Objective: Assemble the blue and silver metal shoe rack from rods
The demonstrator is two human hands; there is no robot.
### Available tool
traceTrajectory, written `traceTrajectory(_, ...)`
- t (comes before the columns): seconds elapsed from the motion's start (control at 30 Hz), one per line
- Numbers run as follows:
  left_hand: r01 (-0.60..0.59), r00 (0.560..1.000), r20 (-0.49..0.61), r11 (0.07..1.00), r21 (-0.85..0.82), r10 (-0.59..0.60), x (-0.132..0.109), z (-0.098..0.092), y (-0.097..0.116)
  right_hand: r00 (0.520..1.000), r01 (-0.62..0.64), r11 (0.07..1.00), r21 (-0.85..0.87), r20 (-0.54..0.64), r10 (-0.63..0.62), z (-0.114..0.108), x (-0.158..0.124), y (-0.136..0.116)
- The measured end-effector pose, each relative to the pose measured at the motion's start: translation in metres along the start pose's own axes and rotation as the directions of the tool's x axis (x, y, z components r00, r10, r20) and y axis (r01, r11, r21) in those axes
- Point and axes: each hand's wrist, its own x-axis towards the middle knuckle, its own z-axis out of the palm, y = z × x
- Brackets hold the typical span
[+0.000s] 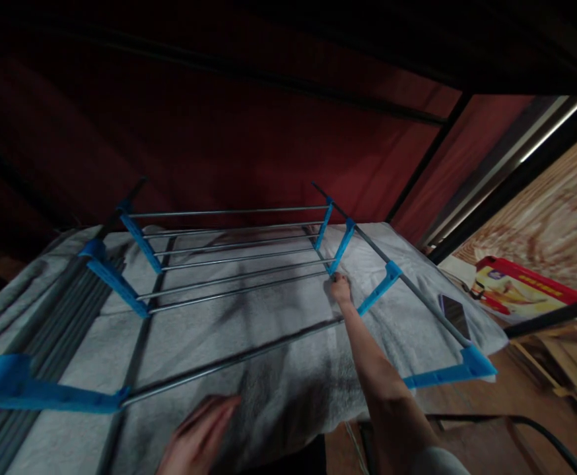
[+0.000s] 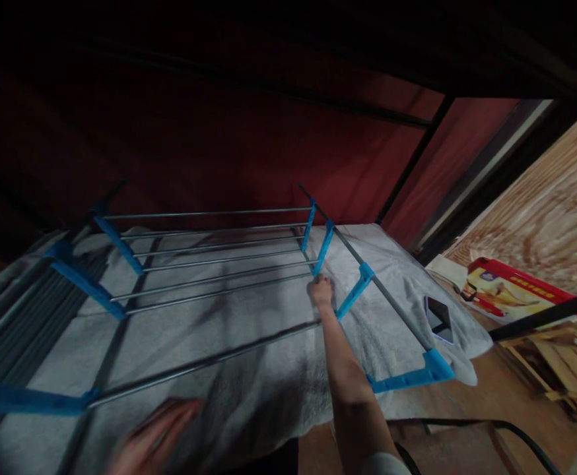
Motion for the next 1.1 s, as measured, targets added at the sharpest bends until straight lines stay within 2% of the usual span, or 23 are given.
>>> traceTrajectory(0.1,0.026,0.999,0.043,0.993,-0.111,-0.021,0.087,0.042,0.004,1.0,-0.009,1.0,-0.014,-0.004,0.009,0.006,0.003,0.0)
traceTrajectory(0.13,0.035,0.999,0.023,0.99,-0.137,-0.032,0.119,0.058,0.006,1.0,-0.012,1.0,-0.017,-0.008,0.012,0.007,0.004,0.0)
traceTrajectory(0.23,0.166,0.985,-0.012,0.973,-0.157,-0.17,0.2,0.105,0.012,1.0,-0.019,0.999,-0.03,-0.014,0.019,0.013,0.006,0.0)
traceTrajectory(0.3,0.208,0.978,-0.002,0.972,-0.108,-0.21,0.236,0.133,0.013,1.0,-0.02,0.999,-0.047,-0.023,0.019,0.017,0.008,0.002)
traceTrajectory(0.37,0.18,0.982,0.046,0.984,0.011,-0.181,0.258,0.155,0.009,0.999,-0.013,0.998,-0.063,-0.05,0.01,0.022,0.01,0.006)
traceTrajectory(0.47,0.076,0.982,0.151,0.972,0.223,-0.111,0.278,0.174,-0.006,0.995,0.017,0.999,-0.05,-0.1,-0.022,0.029,0.017,0.012)
traceTrajectory(0.63,-0.066,0.949,0.308,0.923,0.379,-0.059,0.302,0.185,-0.037,0.989,0.066,0.995,0.078,-0.135,-0.055,0.037,0.034,0.015)
traceTrajectory(0.8,-0.218,0.883,0.469,0.877,0.427,-0.01,0.32,0.196,-0.036,0.992,0.044,0.985,0.165,-0.12,-0.024,0.038,0.04,0.018)
traceTrajectory(0.93,-0.218,0.874,0.485,0.898,0.381,0.007,0.326,0.203,-0.03,0.996,0.085,0.966,0.244,-0.042,-0.077,0.029,0.039,0.022)
traceTrajectory(1.1,-0.182,0.895,0.445,0.927,0.329,0.018,0.321,0.206,-0.032,0.997,0.074,0.979,0.189,0.0,-0.076,0.02,0.036,0.022)
